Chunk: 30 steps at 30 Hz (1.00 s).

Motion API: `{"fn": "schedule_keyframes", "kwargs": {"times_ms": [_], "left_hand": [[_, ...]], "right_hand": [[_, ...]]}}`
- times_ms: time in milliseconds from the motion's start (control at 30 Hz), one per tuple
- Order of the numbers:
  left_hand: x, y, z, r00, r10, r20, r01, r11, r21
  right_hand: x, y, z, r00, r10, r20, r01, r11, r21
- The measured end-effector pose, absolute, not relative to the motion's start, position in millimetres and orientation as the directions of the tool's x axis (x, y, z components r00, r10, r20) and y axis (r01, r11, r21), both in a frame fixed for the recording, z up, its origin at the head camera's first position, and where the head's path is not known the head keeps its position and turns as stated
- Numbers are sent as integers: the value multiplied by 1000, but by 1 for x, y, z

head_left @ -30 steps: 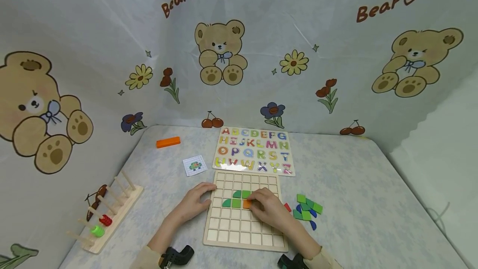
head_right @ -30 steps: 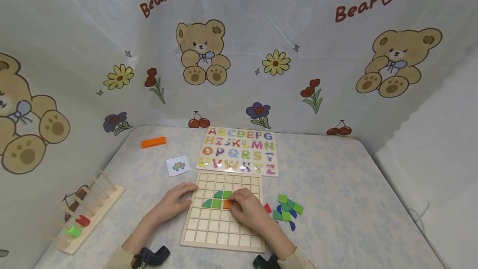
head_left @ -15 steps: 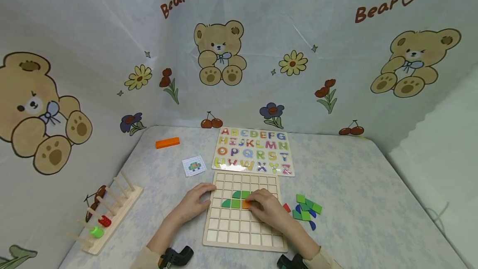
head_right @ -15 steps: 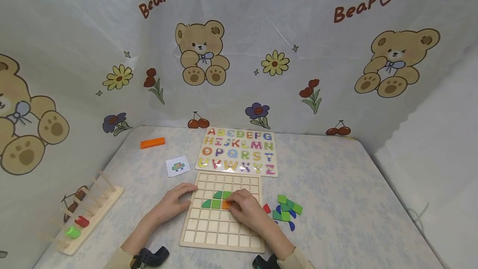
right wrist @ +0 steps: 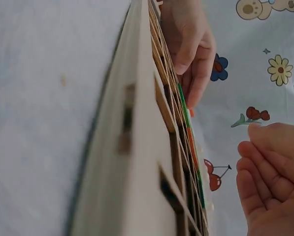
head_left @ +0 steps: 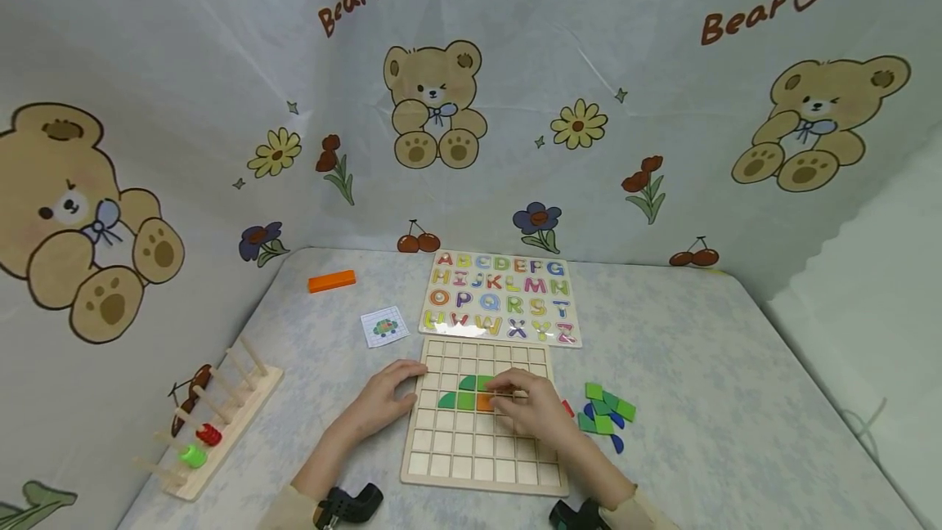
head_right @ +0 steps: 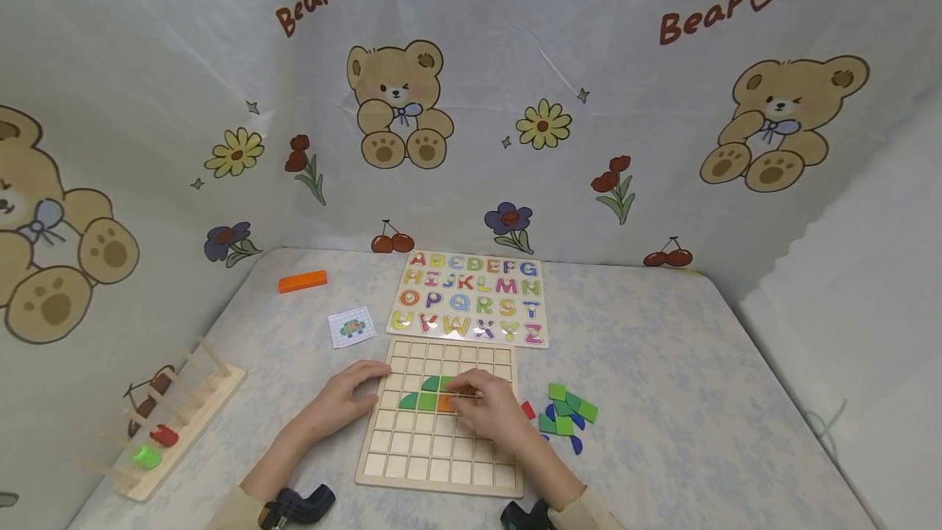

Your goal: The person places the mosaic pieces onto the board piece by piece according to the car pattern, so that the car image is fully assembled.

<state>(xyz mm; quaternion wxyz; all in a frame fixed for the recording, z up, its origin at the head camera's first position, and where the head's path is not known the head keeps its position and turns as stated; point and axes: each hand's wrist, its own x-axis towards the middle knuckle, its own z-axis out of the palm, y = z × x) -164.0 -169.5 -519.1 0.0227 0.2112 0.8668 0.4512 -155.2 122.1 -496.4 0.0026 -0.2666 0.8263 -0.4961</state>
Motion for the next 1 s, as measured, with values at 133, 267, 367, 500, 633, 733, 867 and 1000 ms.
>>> {"fn": "schedule_keyframes", "kwargs": {"times_ms": [133,267,367,500,633,733,867,1000], "left_hand": [[-165,-168,-518,-910,387,150,346,506,790],[-165,-168,-517,-910,386,149,346,512,786],[-165,-169,-515,-911,383,152,347,514,784],[-166,-170,-514,-912,382,150,344,515,785],[-166,-171,-515,-913,381,147,342,516,785],[-165,-171,-515,-913,382,145,338,507,793],[-163,-170,-517,-916,378,135,326,503,801],[-162,-169,-518,-917,375,137,327,509,796]], "right_hand": [[-154,138,-480,-868,-427,252,-412,338,-846],[-154,162,-469,-864,-404,300,-449,349,-822],[-154,181,-465,-872,-380,310,-454,384,-804],[-152,199,-463,-921,-328,211,-348,446,-824],[-150,209,-470,-937,-326,124,-284,506,-815],[-150,215,-480,-924,-363,119,-311,535,-786],[-148,219,-491,-905,-403,134,-363,571,-737],[-147,220,-497,-900,-414,138,-387,610,-691]]}}
